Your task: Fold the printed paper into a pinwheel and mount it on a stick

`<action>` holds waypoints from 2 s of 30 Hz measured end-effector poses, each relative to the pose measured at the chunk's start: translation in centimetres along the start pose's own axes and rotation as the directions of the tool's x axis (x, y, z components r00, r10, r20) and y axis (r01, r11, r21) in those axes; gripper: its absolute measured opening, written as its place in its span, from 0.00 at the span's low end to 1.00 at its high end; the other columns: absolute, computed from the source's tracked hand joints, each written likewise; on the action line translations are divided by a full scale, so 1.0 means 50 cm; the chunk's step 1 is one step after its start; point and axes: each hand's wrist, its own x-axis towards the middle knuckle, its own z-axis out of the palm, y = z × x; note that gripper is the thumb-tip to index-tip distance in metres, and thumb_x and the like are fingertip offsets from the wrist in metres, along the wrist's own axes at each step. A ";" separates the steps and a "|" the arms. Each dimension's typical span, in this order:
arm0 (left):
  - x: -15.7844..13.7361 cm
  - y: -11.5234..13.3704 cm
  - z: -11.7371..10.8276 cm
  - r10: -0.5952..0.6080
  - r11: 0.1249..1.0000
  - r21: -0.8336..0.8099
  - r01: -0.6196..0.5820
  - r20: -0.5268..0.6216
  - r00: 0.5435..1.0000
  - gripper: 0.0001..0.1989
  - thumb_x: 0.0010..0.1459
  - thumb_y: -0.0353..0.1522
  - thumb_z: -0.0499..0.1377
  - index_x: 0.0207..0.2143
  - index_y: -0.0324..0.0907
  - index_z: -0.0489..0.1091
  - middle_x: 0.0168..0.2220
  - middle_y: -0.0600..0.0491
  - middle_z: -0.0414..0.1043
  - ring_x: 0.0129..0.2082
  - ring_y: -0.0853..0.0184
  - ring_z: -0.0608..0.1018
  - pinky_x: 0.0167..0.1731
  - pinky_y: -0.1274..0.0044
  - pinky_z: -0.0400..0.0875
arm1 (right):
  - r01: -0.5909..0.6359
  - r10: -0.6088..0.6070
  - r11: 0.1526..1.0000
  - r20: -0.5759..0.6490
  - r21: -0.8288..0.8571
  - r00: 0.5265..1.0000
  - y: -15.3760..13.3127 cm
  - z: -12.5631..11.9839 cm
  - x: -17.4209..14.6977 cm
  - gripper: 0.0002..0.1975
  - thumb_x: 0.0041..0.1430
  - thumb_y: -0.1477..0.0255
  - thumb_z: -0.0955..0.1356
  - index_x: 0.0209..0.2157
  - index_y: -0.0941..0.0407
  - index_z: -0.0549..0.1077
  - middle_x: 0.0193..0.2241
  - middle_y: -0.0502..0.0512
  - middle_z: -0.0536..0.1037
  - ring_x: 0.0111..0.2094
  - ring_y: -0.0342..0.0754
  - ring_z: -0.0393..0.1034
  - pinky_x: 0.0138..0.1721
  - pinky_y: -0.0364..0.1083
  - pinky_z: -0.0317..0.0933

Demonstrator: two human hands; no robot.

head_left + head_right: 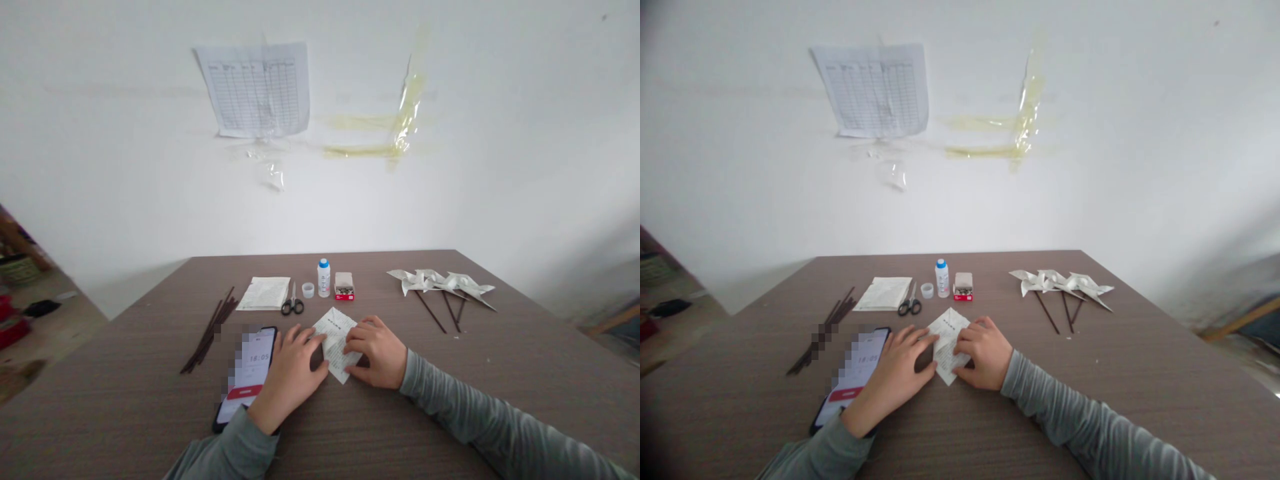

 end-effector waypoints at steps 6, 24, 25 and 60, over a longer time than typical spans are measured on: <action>0.005 -0.008 0.015 0.013 1.000 -0.025 -0.014 -0.047 0.999 0.26 0.76 0.37 0.74 0.73 0.50 0.89 0.79 0.39 0.86 0.86 0.30 0.77 0.88 0.33 0.68 | -0.055 0.055 0.998 0.047 -0.012 0.997 -0.033 -0.027 0.008 0.12 0.64 0.66 0.87 0.47 0.49 0.93 0.50 0.60 0.97 0.55 0.66 0.92 0.73 0.67 0.76; 0.010 -0.025 0.031 0.028 0.999 -0.033 -0.029 -0.039 0.999 0.27 0.74 0.40 0.74 0.73 0.52 0.89 0.80 0.41 0.86 0.86 0.32 0.76 0.89 0.34 0.66 | -0.141 0.140 0.990 0.019 0.031 0.990 -0.024 -0.009 0.005 0.16 0.64 0.75 0.78 0.49 0.43 0.91 0.51 0.57 0.98 0.57 0.68 0.93 0.82 0.69 0.71; 0.010 -0.023 0.030 0.027 0.999 -0.028 -0.027 -0.033 0.999 0.27 0.75 0.39 0.73 0.73 0.52 0.89 0.80 0.41 0.85 0.86 0.32 0.76 0.89 0.34 0.66 | -0.148 0.148 0.989 0.018 0.025 0.989 -0.019 -0.003 0.004 0.18 0.62 0.76 0.78 0.50 0.43 0.91 0.52 0.56 0.98 0.58 0.68 0.93 0.83 0.69 0.70; 0.010 -0.004 0.021 0.023 0.999 -0.024 -0.025 -0.063 0.998 0.23 0.73 0.37 0.76 0.68 0.49 0.91 0.77 0.39 0.87 0.83 0.33 0.80 0.87 0.38 0.69 | -0.187 0.197 0.980 -0.185 0.068 0.963 0.022 0.039 -0.004 0.04 0.79 0.68 0.79 0.45 0.44 0.88 0.40 0.53 0.94 0.48 0.61 0.91 0.78 0.72 0.75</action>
